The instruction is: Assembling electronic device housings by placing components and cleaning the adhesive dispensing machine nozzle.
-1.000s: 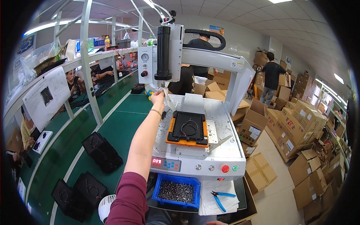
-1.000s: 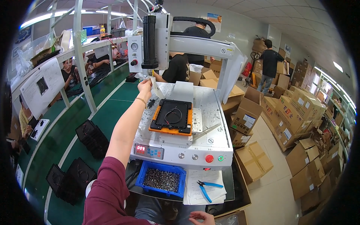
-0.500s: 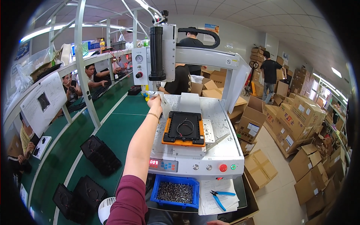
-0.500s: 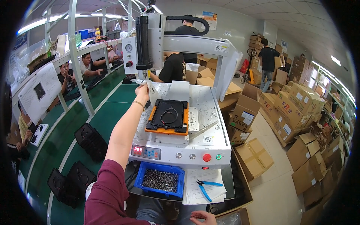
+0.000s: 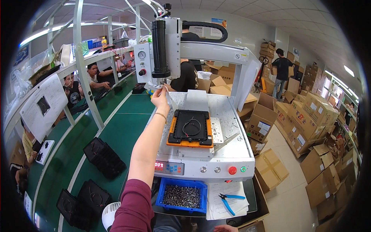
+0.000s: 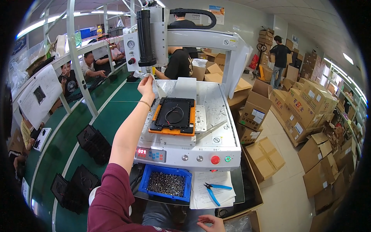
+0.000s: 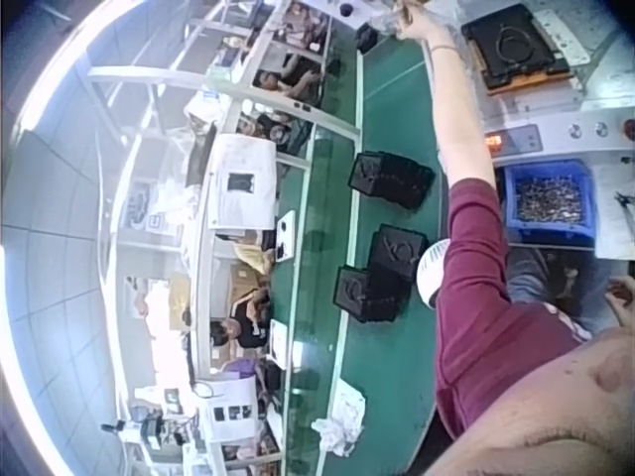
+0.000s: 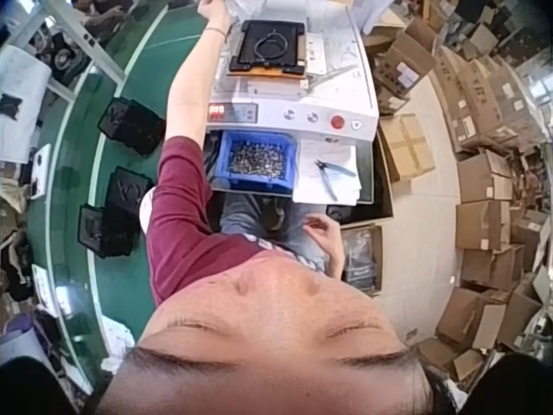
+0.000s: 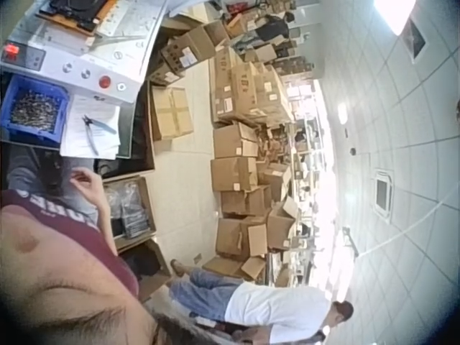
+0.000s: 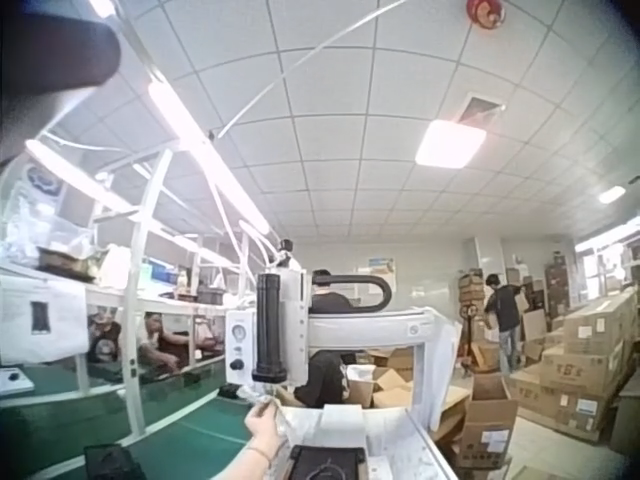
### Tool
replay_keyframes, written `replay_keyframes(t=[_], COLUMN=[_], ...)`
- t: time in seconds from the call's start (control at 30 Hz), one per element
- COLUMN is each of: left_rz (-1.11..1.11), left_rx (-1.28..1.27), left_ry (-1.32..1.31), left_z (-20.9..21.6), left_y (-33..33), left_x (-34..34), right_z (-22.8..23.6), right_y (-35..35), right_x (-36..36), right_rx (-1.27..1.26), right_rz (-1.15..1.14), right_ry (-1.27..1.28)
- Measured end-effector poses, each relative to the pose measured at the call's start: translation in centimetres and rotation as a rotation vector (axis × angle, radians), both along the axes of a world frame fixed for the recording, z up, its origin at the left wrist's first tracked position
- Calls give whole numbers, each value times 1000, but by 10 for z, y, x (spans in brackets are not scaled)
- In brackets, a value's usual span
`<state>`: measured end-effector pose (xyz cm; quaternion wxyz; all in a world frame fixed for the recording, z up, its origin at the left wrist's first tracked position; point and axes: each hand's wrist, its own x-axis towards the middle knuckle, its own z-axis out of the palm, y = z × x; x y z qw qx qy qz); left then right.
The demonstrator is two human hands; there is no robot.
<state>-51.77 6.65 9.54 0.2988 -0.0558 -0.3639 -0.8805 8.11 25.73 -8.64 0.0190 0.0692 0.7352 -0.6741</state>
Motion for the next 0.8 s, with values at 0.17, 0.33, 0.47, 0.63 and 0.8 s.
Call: replay_keyframes(t=[0.17, 0.33, 0.47, 0.63, 0.8], left_rz=[57, 205, 326, 192, -43], left_rx=[-73, -347, -492, -248, 170], left_ry=[24, -55, -104, -212, -234], left_z=[0, 5, 6, 10, 14], left_y=[-8, -7, -7, 3, 7], left_x=[-6, -6, -12, -16, -20], right_z=[3, 4, 5, 1, 0], right_y=[0, 0, -2, -2, 0], right_x=[-1, -2, -3, 1, 4], right_rx=[22, 12, 34, 11, -1], right_rz=[-10, -4, 6, -14, -24], right_ry=[-8, -9, -7, -7, -13])
